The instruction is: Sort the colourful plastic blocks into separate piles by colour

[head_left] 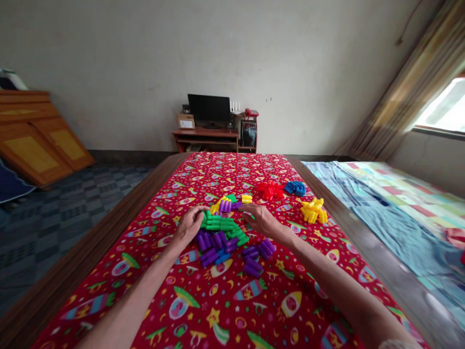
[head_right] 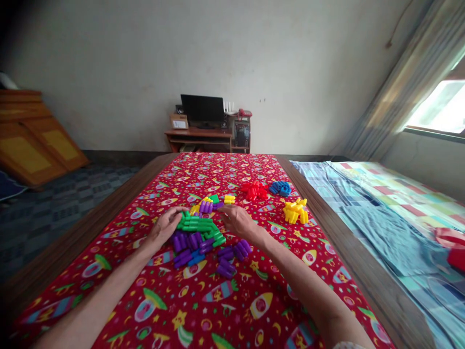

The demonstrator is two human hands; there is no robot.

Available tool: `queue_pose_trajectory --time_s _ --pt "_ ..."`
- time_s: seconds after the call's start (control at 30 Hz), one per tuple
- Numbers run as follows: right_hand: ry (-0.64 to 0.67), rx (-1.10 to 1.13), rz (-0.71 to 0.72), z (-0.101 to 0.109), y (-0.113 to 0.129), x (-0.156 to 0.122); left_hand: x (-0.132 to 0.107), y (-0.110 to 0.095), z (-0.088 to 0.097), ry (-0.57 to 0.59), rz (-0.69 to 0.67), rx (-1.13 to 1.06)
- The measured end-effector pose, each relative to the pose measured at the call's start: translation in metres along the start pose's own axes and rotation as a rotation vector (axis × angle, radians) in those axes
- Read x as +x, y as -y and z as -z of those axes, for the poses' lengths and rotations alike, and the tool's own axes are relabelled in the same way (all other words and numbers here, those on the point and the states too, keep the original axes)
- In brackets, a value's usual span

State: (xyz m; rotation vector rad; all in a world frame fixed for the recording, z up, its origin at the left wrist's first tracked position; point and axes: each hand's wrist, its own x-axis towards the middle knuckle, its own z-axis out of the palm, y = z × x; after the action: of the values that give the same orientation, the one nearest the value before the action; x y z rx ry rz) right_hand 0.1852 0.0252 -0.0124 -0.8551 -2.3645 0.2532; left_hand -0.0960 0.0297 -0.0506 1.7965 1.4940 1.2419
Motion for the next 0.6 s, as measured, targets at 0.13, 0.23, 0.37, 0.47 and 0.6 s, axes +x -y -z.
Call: queue_pose_trajectory --time_s 0.13,0.23,0.37,0.47,0.6 --pt "-0.105 -0.19 -0.05 -0.015 -0.02 -0.007 0.005 0.006 -0.008 -0.064 0.002 -0.003" --pt "0.035 -0.236 -0.035 -0.022 -0.008 -0.007 0.02 0.001 -0.009 0.038 -0.01 0.094" --pt "0.194 -0.09 0.049 -0.015 0.021 -0.004 0.046 -0.014 -0.012 0.196 -0.017 0.146" --pt "0.152 0.096 -0.016 -0.006 0.027 -0.004 0.058 -0.021 -0.015 0.254 -0.002 0.134" --pt "0.01 0.156 -0.193 0.002 0.013 -0.007 0.062 -0.027 -0.012 0.23 0.036 0.11"
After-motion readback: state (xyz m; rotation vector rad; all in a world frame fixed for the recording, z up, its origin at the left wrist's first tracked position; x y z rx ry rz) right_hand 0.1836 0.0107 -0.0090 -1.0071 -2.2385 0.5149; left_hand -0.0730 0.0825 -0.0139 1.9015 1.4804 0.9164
